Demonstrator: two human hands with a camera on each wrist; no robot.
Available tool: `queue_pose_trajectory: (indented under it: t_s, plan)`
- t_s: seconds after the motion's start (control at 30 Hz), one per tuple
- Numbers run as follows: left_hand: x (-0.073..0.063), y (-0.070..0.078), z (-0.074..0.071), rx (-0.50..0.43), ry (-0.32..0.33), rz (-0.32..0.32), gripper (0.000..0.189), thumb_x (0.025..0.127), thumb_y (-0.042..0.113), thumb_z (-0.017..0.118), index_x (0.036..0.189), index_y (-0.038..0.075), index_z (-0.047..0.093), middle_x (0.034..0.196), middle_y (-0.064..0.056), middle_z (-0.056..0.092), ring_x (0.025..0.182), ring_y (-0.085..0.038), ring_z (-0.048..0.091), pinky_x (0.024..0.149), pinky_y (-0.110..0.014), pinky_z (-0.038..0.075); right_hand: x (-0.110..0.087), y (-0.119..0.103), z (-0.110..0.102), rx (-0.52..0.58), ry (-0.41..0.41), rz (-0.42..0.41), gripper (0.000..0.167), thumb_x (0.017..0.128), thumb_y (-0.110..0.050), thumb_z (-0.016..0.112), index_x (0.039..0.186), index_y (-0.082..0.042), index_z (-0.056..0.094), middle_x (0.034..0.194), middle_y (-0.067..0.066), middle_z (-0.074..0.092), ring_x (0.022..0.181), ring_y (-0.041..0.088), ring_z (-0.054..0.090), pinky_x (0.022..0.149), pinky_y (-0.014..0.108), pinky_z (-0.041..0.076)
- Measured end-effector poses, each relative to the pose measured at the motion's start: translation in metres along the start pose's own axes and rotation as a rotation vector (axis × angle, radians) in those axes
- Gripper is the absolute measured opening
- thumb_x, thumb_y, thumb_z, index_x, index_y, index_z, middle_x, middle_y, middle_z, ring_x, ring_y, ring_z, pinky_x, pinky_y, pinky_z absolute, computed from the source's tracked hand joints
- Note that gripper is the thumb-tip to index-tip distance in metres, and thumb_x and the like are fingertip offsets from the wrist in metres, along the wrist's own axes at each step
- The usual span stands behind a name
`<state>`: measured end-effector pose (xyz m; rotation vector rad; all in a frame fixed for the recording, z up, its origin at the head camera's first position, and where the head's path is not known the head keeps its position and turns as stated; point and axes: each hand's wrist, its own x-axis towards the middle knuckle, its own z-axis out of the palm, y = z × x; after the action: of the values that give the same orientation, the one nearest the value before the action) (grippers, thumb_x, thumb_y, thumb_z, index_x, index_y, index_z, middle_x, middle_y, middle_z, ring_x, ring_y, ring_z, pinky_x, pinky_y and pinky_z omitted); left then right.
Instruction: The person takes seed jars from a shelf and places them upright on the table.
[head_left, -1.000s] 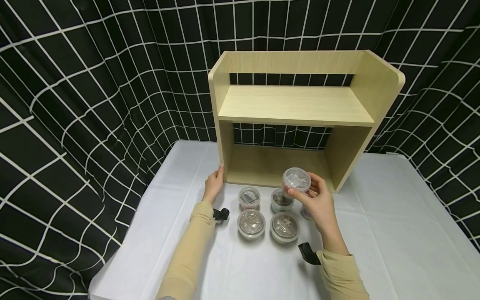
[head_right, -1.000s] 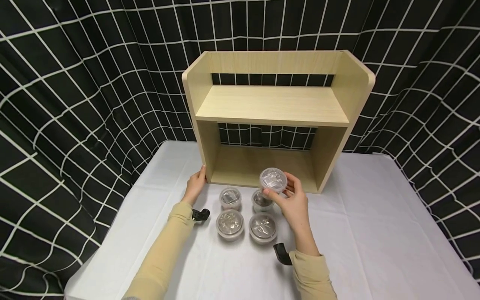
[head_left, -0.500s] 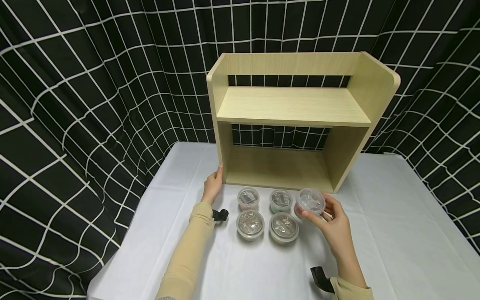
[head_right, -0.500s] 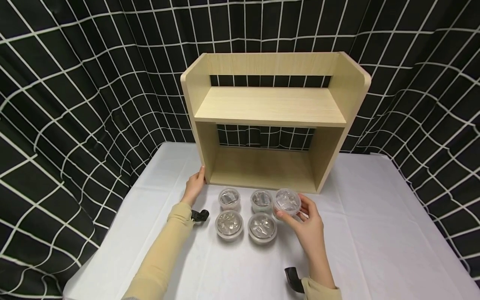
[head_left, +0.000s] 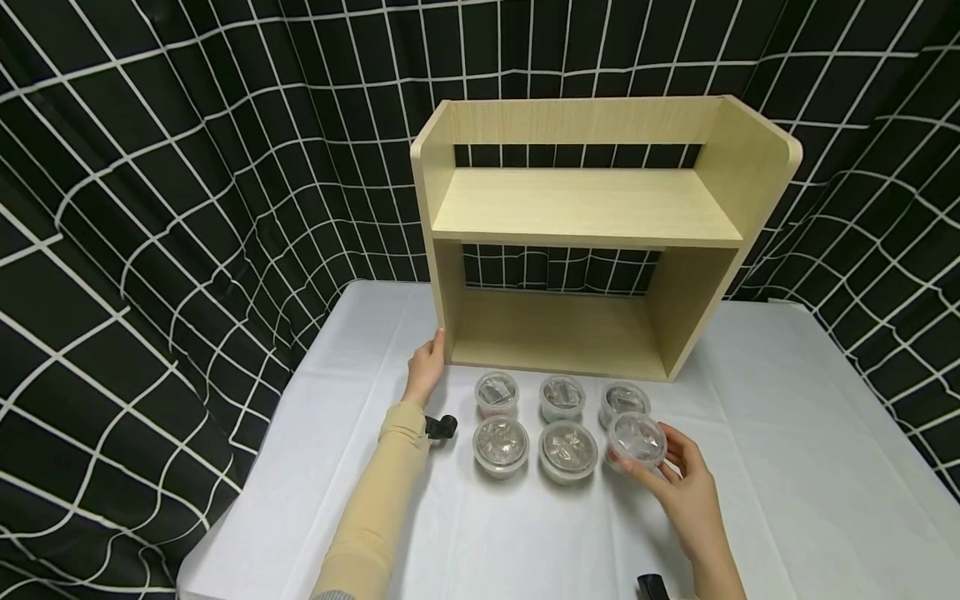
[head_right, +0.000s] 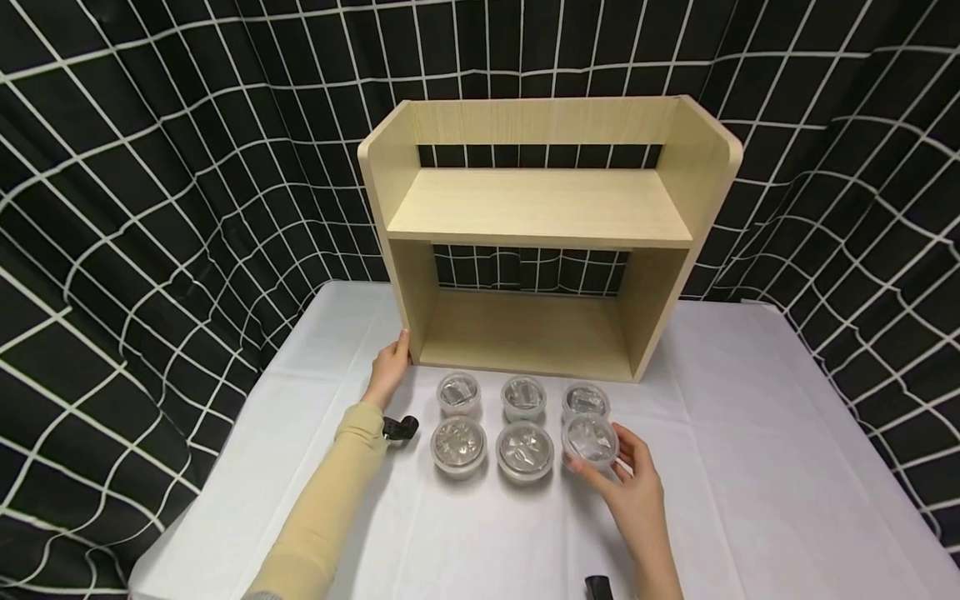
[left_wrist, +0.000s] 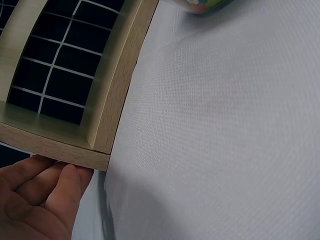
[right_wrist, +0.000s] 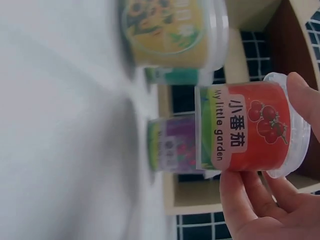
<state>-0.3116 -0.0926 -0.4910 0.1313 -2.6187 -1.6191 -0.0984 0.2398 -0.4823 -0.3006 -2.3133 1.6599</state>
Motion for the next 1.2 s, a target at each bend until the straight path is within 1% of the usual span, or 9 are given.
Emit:
queue_pose_trajectory:
  t_s: [0.13, 0.3, 0.53, 0.83, 0.97, 1.07, 1.2]
  plan:
    - [0.003, -0.001, -0.001, 0.006, 0.013, 0.001, 0.081, 0.091, 0.067, 0.024, 0.127, 0.001, 0.055, 0.128, -0.019, 0.052, 0.12, -0.037, 0.044, 0.098, -0.049, 0.036, -0.006, -0.01, 0.001, -0.012, -0.018, 0.077, 0.079, 0.076, -0.019, 0.079, 0.139, -0.003, 0.035, 0.128, 0.01, 0.042, 0.107, 0.01, 0.041, 0.088, 0.01, 0.036]
    - [0.003, -0.001, -0.002, 0.013, 0.024, 0.017, 0.078, 0.092, 0.065, 0.025, 0.125, 0.002, 0.057, 0.127, -0.019, 0.053, 0.119, -0.037, 0.045, 0.097, -0.049, 0.036, -0.01, -0.009, 0.003, 0.0, -0.041, 0.111, 0.077, 0.077, -0.015, 0.078, 0.138, -0.002, 0.034, 0.126, 0.013, 0.042, 0.105, 0.008, 0.04, 0.084, 0.005, 0.035]
    - [0.004, -0.001, -0.002, 0.009, 0.024, 0.013, 0.078, 0.093, 0.064, 0.026, 0.125, 0.001, 0.057, 0.126, -0.019, 0.054, 0.119, -0.037, 0.046, 0.097, -0.049, 0.037, -0.011, -0.003, 0.004, 0.037, -0.069, 0.136, 0.078, 0.078, -0.013, 0.077, 0.14, -0.001, 0.032, 0.13, 0.015, 0.039, 0.107, 0.01, 0.039, 0.085, 0.004, 0.034]
    - [0.002, 0.001, -0.002, 0.015, 0.026, 0.002, 0.077, 0.092, 0.065, 0.026, 0.121, 0.002, 0.06, 0.125, -0.019, 0.054, 0.117, -0.038, 0.047, 0.095, -0.05, 0.038, -0.011, -0.003, 0.0, 0.001, -0.128, 0.153, 0.082, 0.079, -0.017, 0.076, 0.142, 0.001, 0.026, 0.133, 0.019, 0.036, 0.116, 0.02, 0.036, 0.084, 0.003, 0.033]
    - [0.001, 0.001, -0.002, 0.01, 0.022, -0.006, 0.077, 0.092, 0.066, 0.026, 0.118, 0.003, 0.062, 0.125, -0.019, 0.054, 0.117, -0.038, 0.047, 0.094, -0.05, 0.038, -0.012, -0.002, -0.001, 0.001, -0.139, 0.15, 0.082, 0.08, -0.017, 0.075, 0.142, 0.001, 0.025, 0.133, 0.02, 0.036, 0.116, 0.021, 0.036, 0.084, 0.002, 0.033]
    - [0.0, 0.001, -0.001, 0.003, 0.015, -0.011, 0.077, 0.091, 0.066, 0.026, 0.121, 0.004, 0.061, 0.126, -0.018, 0.054, 0.118, -0.038, 0.046, 0.095, -0.05, 0.038, -0.012, -0.003, -0.001, 0.005, -0.145, 0.151, 0.082, 0.08, -0.017, 0.075, 0.142, 0.001, 0.025, 0.133, 0.021, 0.035, 0.118, 0.023, 0.035, 0.084, 0.002, 0.033]
    - [0.0, 0.001, -0.002, -0.001, 0.006, -0.016, 0.079, 0.091, 0.067, 0.026, 0.125, 0.004, 0.058, 0.128, -0.018, 0.052, 0.119, -0.037, 0.045, 0.096, -0.049, 0.037, -0.013, -0.003, -0.003, 0.012, -0.171, 0.161, 0.084, 0.081, -0.018, 0.074, 0.143, 0.001, 0.022, 0.135, 0.023, 0.033, 0.122, 0.029, 0.035, 0.083, 0.002, 0.033]
